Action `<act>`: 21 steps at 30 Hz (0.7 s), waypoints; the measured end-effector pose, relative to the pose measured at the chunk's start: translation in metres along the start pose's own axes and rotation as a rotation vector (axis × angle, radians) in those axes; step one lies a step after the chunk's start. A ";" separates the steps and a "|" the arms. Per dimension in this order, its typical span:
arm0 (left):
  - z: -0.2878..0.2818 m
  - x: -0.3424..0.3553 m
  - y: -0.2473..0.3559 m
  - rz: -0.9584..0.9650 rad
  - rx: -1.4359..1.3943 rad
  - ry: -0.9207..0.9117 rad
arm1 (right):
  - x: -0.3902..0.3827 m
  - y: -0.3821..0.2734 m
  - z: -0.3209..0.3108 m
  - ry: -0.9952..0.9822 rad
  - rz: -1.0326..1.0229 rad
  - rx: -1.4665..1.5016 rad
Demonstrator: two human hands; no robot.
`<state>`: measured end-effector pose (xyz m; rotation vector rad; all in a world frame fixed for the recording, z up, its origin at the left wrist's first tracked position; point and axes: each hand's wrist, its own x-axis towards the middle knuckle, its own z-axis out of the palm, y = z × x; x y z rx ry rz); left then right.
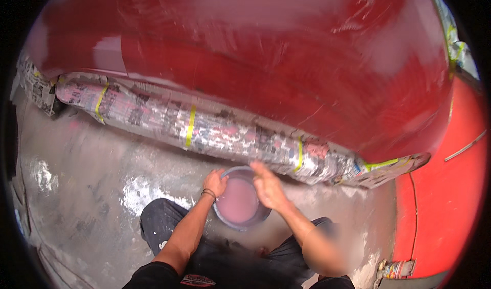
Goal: The person is sanding a red car door with a sanding block and water. They repeatedly dip the sanding block into a bucket of water and rub the surface of the door in circular and linear motions. The door is partially covered with newspaper and tape to protect adjacent areas.
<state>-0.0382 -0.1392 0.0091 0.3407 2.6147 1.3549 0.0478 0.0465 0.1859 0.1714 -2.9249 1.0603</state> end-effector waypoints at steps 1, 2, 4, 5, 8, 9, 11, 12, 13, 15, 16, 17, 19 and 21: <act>0.000 -0.007 0.006 0.002 0.024 0.009 | -0.027 0.046 0.039 -0.150 0.083 -0.001; 0.000 -0.015 0.008 -0.001 0.050 0.019 | -0.042 0.068 0.069 -0.313 0.172 -0.074; 0.002 -0.033 0.008 -0.043 0.043 0.089 | -0.050 0.096 0.119 -0.343 0.125 -0.211; 0.002 -0.041 0.007 -0.066 0.040 0.129 | -0.058 0.105 0.141 -0.360 0.093 -0.279; -0.010 -0.046 0.009 -0.049 0.038 0.153 | -0.033 0.099 0.162 -0.677 0.363 -0.446; -0.012 -0.044 0.008 -0.039 0.038 0.161 | -0.028 0.104 0.162 -0.725 0.361 -0.402; -0.010 -0.043 0.007 -0.011 0.027 0.167 | -0.032 0.149 0.185 -0.847 0.425 -0.409; -0.008 -0.042 0.004 -0.006 0.041 0.167 | -0.036 0.166 0.196 -0.908 0.453 -0.410; -0.006 -0.041 0.002 0.002 0.048 0.174 | -0.034 0.170 0.193 -0.905 0.404 -0.374; -0.003 -0.038 0.002 -0.014 0.079 0.157 | -0.031 0.176 0.183 -0.886 0.316 -0.302; -0.001 -0.037 0.005 -0.017 0.067 0.161 | -0.035 0.187 0.181 -0.741 0.237 -0.191; 0.001 -0.034 0.008 -0.017 0.056 0.162 | -0.041 0.198 0.179 -0.591 0.163 -0.081; 0.005 -0.032 0.007 -0.039 -0.008 0.127 | -0.049 0.204 0.156 -0.477 0.188 0.114; -0.003 -0.043 0.012 0.072 0.126 0.257 | -0.033 0.149 0.092 -0.543 0.427 0.297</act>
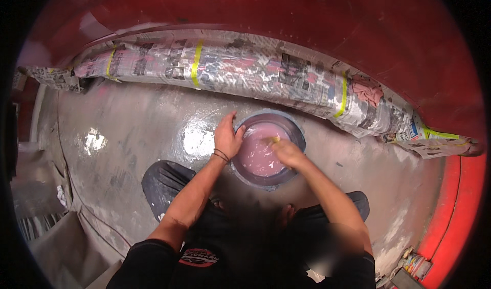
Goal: The person is sanding a red car door with a sanding block and water. They repeatedly dip the sanding block into a bucket of water and rub the surface of the door in circular and linear motions. The door is partially covered with newspaper and tape to protect adjacent areas.
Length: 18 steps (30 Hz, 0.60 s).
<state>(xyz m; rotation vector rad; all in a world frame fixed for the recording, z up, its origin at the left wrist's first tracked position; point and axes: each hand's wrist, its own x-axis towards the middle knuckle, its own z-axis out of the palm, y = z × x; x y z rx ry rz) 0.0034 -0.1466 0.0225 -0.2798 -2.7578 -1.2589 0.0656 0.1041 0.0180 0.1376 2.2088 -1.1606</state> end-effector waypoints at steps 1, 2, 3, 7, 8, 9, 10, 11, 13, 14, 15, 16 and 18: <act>-0.007 -0.003 0.004 0.070 0.064 0.065 | -0.024 -0.039 -0.017 -0.007 0.125 0.132; -0.013 -0.007 0.006 0.157 0.111 0.009 | -0.046 -0.067 -0.024 0.018 0.104 0.395; -0.019 -0.006 0.015 0.260 0.109 -0.050 | -0.063 -0.086 -0.029 0.052 0.087 0.674; -0.058 0.000 0.075 0.524 -0.089 -0.413 | -0.086 -0.086 -0.042 0.021 0.110 1.336; -0.063 0.001 0.085 0.501 -0.221 -0.506 | -0.090 -0.087 -0.042 -0.016 0.087 1.342; -0.062 0.006 0.093 0.490 -0.359 -0.577 | -0.090 -0.089 -0.048 -0.044 0.044 1.329; -0.062 0.007 0.093 0.474 -0.432 -0.588 | -0.086 -0.082 -0.047 -0.074 0.021 1.301; -0.057 0.001 0.086 0.325 -0.533 -0.595 | -0.087 -0.080 -0.046 -0.094 0.007 1.300; -0.042 -0.011 0.081 0.024 -0.745 -0.584 | -0.089 -0.079 -0.051 -0.123 -0.014 1.274; -0.026 -0.018 0.084 -0.103 -0.876 -0.420 | -0.082 -0.066 -0.053 -0.150 -0.102 1.205; -0.021 -0.020 0.089 -0.171 -0.899 -0.412 | -0.083 -0.066 -0.055 -0.142 -0.080 1.213; -0.018 -0.021 0.092 -0.240 -0.920 -0.402 | -0.086 -0.068 -0.059 -0.136 -0.058 1.219; -0.008 -0.023 0.093 -0.303 -0.868 -0.347 | -0.094 -0.072 -0.065 -0.106 0.010 1.295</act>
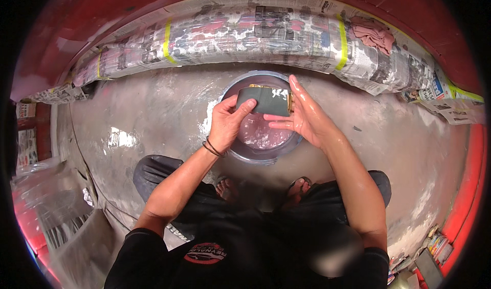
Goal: The person is sanding a red car door with a sanding block and water. They repeatedly dip the sanding block into a bucket of water and rub the surface of the door in circular and linear motions. The door is partially covered with newspaper and tape to protect adjacent areas.
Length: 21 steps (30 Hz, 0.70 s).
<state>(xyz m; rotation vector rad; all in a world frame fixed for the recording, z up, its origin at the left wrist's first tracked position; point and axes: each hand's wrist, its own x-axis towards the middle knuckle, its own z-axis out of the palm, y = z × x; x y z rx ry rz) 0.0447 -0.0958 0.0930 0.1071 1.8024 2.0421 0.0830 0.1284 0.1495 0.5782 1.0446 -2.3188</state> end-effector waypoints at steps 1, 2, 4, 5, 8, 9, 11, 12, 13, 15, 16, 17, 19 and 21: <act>-0.001 0.001 -0.002 -0.005 0.001 0.007 | 0.001 0.004 0.000 0.036 -0.032 -0.074; -0.002 0.001 -0.003 -0.010 0.003 0.014 | 0.005 0.010 0.001 0.073 -0.064 -0.149; 0.003 0.002 -0.003 -0.009 -0.041 0.021 | 0.008 0.020 -0.003 0.120 -0.142 -0.254; 0.006 0.002 -0.002 -0.003 -0.083 0.026 | 0.009 0.024 -0.006 0.125 -0.186 -0.286; 0.004 0.003 -0.012 0.002 -0.070 0.132 | 0.011 0.028 -0.003 0.191 -0.290 -0.377; 0.002 0.005 -0.014 0.006 -0.045 0.179 | 0.011 0.027 -0.001 0.224 -0.325 -0.410; -0.002 0.006 -0.016 0.042 0.107 0.119 | 0.014 0.028 -0.004 0.280 -0.372 -0.486; 0.000 0.003 -0.012 0.043 0.086 0.074 | 0.016 0.028 -0.002 0.305 -0.395 -0.523; 0.002 0.000 -0.010 0.043 0.064 0.030 | 0.015 0.028 0.001 0.286 -0.407 -0.601; 0.008 -0.006 -0.007 -0.037 -0.152 -0.107 | 0.012 0.031 0.013 0.240 -0.425 -0.759; 0.016 -0.010 0.006 -0.104 -0.306 -0.142 | 0.012 0.035 0.018 0.145 -0.449 -0.795; 0.021 -0.012 0.012 -0.170 -0.461 -0.174 | 0.011 0.039 0.023 0.048 -0.473 -0.830; 0.018 -0.004 0.012 -0.157 -0.577 -0.169 | 0.011 0.042 0.029 -0.063 -0.500 -0.825; 0.006 0.006 0.004 -0.238 -0.759 -0.220 | 0.008 0.039 0.028 -0.083 -0.507 -0.748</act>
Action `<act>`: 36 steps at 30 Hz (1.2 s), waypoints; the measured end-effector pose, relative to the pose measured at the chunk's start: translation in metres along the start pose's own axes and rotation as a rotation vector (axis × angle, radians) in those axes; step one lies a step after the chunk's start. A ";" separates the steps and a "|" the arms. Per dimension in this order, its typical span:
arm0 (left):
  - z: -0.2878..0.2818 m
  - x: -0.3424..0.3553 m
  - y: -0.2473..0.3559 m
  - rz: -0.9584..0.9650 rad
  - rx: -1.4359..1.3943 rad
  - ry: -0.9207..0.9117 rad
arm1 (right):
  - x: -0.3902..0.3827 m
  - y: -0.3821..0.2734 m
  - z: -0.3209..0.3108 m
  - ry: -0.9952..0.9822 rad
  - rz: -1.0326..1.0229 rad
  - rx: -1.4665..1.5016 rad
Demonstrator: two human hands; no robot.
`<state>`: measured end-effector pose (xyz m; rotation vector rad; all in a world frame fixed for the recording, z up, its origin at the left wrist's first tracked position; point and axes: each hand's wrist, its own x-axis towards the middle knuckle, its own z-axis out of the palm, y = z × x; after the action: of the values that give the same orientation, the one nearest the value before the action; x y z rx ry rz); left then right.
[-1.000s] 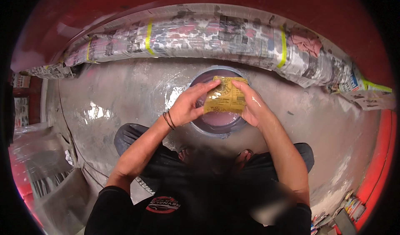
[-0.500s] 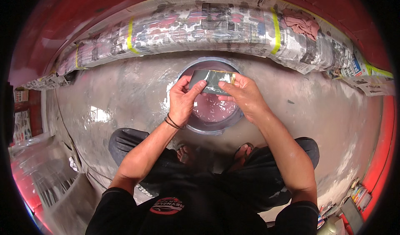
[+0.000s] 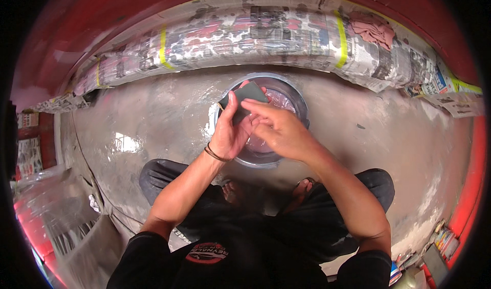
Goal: The person is sanding a red car door with a sanding block and water. They repeatedly dip the sanding block into a bucket of water and rub the surface of the door in circular and linear motions. The door is partially covered with newspaper and tape to protect adjacent areas.
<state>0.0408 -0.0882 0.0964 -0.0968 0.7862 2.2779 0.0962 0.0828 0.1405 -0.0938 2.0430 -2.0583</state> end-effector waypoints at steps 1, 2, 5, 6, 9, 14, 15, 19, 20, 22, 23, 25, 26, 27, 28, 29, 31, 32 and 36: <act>0.000 0.000 0.005 0.005 -0.041 0.013 | 0.002 0.005 -0.011 -0.028 0.079 0.044; 0.001 0.000 0.010 0.011 -0.083 0.023 | 0.002 0.011 -0.019 0.030 0.073 0.000; -0.010 0.002 0.017 0.103 0.055 0.088 | 0.005 0.019 -0.042 0.160 0.070 -0.212; -0.016 0.003 0.023 0.161 0.155 0.117 | 0.003 0.022 -0.048 0.176 0.079 -0.330; 0.005 -0.014 0.064 0.368 0.317 0.210 | 0.003 0.048 -0.058 0.188 -0.002 -0.799; 0.071 -0.009 0.226 0.939 0.519 0.417 | 0.006 0.051 -0.059 0.149 -0.097 -1.032; 0.092 -0.014 0.268 1.122 0.681 0.503 | 0.010 0.049 -0.058 0.108 -0.128 -1.036; 0.220 0.001 0.403 1.791 1.196 0.791 | 0.021 0.045 -0.076 -0.019 -0.079 -1.016; 0.268 0.013 0.410 1.895 1.302 0.930 | 0.025 0.045 -0.086 -0.040 -0.033 -1.008; 0.336 0.024 0.413 1.823 1.382 1.036 | 0.034 0.057 -0.085 -0.113 -0.087 -1.071; 0.371 0.036 0.403 1.769 1.425 1.096 | 0.036 0.060 -0.085 -0.140 -0.091 -1.087; 0.419 0.063 0.370 1.807 1.530 1.114 | 0.032 0.046 -0.083 -0.174 -0.066 -1.088; 0.434 0.076 0.358 1.903 1.589 1.051 | 0.030 0.038 -0.087 -0.146 -0.051 -1.060; 0.440 0.076 0.350 1.970 1.787 0.892 | 0.026 0.032 -0.097 -0.110 -0.028 -1.038; 0.443 0.069 0.342 2.034 1.996 0.727 | 0.028 0.027 -0.103 -0.083 -0.023 -1.008; 0.447 0.063 0.340 2.084 2.199 0.541 | 0.030 0.026 -0.111 -0.069 -0.035 -0.982; 0.425 0.051 0.400 2.146 2.034 0.839 | 0.030 0.035 -0.111 -0.081 -0.065 -0.911; 0.405 0.031 0.453 2.046 1.926 0.873 | 0.030 0.039 -0.101 -0.113 -0.104 -0.911; 0.409 0.008 0.452 1.710 1.662 0.972 | 0.028 0.049 -0.102 -0.075 -0.179 -0.940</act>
<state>-0.1987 -0.1057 0.6569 0.4382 4.0483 1.4013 0.0534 0.1764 0.0865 -0.5100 2.8258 -0.9649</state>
